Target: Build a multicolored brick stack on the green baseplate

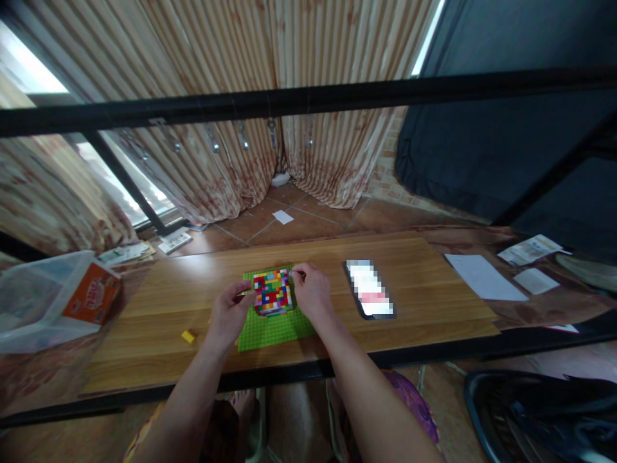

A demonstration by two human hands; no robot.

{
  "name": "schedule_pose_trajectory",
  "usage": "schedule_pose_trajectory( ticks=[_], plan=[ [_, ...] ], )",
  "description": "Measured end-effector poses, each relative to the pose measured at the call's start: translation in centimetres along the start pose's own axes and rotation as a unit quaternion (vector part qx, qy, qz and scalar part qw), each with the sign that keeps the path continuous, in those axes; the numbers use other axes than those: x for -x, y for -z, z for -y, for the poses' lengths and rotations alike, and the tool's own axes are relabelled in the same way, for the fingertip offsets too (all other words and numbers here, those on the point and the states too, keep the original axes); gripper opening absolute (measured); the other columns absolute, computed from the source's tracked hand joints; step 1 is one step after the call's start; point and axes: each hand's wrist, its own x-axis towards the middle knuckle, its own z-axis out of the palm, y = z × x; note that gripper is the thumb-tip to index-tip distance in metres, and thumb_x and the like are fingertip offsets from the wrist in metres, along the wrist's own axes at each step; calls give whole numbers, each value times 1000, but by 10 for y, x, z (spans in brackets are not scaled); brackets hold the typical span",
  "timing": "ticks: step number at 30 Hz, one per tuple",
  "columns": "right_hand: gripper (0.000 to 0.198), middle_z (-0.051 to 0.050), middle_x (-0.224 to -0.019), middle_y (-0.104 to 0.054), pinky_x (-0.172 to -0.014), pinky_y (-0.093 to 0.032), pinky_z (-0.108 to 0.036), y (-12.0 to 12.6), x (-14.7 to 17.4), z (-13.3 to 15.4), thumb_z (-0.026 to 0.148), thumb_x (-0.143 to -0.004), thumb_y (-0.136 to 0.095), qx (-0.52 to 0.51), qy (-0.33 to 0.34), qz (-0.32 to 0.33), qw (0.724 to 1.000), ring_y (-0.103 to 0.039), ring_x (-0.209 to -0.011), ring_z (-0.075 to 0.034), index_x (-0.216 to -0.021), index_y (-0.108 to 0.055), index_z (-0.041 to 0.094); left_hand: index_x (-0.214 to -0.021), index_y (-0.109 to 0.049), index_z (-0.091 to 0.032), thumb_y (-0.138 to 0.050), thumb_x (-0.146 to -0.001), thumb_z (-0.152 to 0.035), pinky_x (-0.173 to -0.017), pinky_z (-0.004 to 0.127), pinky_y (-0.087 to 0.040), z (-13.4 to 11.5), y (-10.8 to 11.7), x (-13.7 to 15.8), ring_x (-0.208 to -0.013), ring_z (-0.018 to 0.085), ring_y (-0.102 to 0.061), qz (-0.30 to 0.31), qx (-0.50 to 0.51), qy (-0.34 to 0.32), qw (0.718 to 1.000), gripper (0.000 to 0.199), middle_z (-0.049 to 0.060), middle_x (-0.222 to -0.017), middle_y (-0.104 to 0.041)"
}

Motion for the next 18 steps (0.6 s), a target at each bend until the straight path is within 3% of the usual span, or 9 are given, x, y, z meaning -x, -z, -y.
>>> schedule_pose_trajectory(
  ticks=[11, 18],
  plan=[
    [18, -5, -80, -72, -67, -45, -30, -15, 2, 4, 29, -84, -56, 26, 11, -34, 999, -64, -71, -20, -80, -71, 20, -103, -66, -13, -65, -74, -26, -64, 27, -52, 6, -1, 1, -72, 16, -65, 40, -61, -10, 997, 31, 9, -96, -72],
    [15, -4, -79, -74, -68, -47, -31, -17, 6, 4, 32, -79, -58, -32, -3, -16, 999, -65, -70, -19, -78, -69, 22, -105, -65, -16, -63, -77, -26, -65, 27, -52, 11, -2, 1, -74, 16, -65, 48, -77, -25, 996, 30, 8, -99, -72]
  ],
)
